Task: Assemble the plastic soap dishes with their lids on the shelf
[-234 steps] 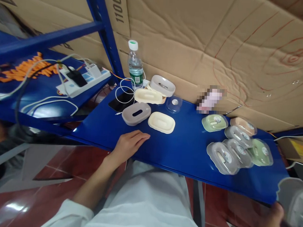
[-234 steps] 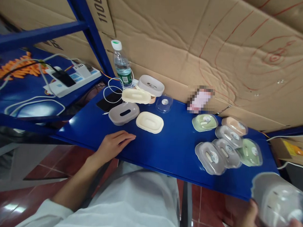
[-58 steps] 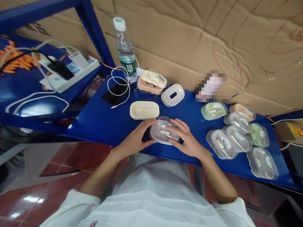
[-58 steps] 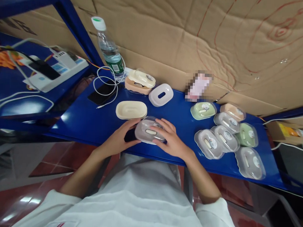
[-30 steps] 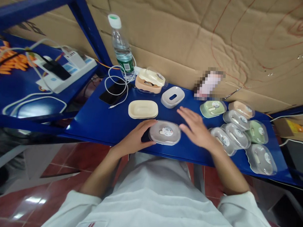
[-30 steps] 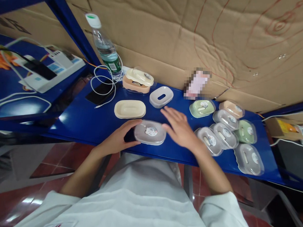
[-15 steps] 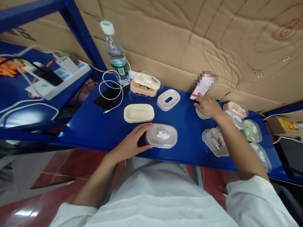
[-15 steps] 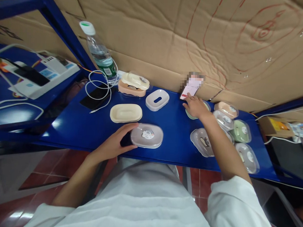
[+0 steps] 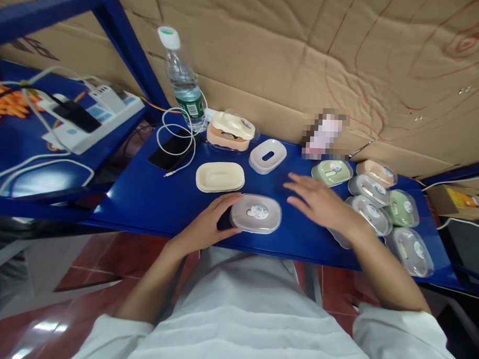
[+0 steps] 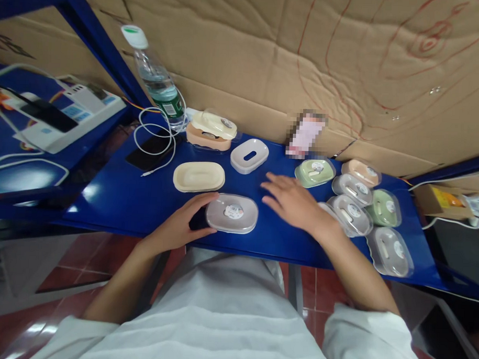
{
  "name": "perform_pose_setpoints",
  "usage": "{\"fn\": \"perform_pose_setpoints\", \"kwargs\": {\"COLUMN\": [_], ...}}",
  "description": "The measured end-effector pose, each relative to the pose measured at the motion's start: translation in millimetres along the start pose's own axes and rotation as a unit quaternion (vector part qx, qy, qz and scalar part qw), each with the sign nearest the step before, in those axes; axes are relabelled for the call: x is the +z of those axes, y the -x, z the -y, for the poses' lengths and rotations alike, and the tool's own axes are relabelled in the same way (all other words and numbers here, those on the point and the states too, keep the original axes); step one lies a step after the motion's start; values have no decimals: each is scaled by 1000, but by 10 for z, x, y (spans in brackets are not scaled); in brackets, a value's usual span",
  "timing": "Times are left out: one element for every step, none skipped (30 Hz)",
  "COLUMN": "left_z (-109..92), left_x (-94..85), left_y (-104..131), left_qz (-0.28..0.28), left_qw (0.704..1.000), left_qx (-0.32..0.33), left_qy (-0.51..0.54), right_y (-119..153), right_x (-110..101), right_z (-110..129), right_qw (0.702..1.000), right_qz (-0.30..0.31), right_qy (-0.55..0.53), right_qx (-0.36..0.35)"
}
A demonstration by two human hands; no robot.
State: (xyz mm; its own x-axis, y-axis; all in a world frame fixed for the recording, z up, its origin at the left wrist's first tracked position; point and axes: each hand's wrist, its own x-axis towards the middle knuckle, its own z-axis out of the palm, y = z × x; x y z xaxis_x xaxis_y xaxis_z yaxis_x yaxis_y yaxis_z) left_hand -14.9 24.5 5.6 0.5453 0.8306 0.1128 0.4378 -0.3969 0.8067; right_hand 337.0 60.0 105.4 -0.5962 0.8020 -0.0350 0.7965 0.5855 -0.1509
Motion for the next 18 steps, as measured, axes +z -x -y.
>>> {"fn": "perform_pose_setpoints", "kwargs": {"left_z": [-2,-3,-4,-5,-8,-11,-15,-19,-20,-18,-9,7,29,57,87,114,135,146], "left_x": [1,4,11,20,31,42,51,55,53,43,23,-7,-44,-85,-126,-163,-191,-207], "left_y": [-2,-2,1,6,13,23,34,45,52,54,50,39,22,1,-19,-35,-41,-32], "left_qz": [-2,-4,-6,-7,-8,-8,-9,-13,-22,-36,-56,-83,-114,-144,-169,-188,-200,-207], "left_qw": [1000,1000,1000,1000,1000,1000,999,998,996,992,985,976,966,956,947,940,936,934], "left_qx": [0,-1,-1,-1,0,4,10,21,35,50,60,61,49,29,6,-15,-32,-42], "left_qy": [-1,-3,-6,-10,-16,-24,-36,-55,-80,-113,-150,-190,-226,-254,-273,-283,-286,-288], "right_y": [64,114,147,164,169,166,162,161,167,178,192,202,202,185,149,94,24,-54], "right_x": [56,127,211,301,391,476,549,606,647,671,681,678,667,649,629,608,589,572], "right_z": [179,337,467,564,628,661,668,652,622,582,539,498,463,438,424,421,426,436], "right_qw": [999,998,997,997,997,997,997,996,996,996,996,996,996,996,996,996,996,996], "right_qz": [12,20,20,16,8,-2,-10,-15,-18,-23,-28,-36,-45,-57,-68,-79,-87,-92], "right_qy": [-20,-36,-47,-55,-59,-61,-64,-67,-70,-74,-75,-74,-69,-61,-48,-32,-15,0], "right_qx": [-23,-40,-48,-52,-52,-51,-49,-49,-48,-46,-41,-34,-26,-18,-9,-2,4,7]}}
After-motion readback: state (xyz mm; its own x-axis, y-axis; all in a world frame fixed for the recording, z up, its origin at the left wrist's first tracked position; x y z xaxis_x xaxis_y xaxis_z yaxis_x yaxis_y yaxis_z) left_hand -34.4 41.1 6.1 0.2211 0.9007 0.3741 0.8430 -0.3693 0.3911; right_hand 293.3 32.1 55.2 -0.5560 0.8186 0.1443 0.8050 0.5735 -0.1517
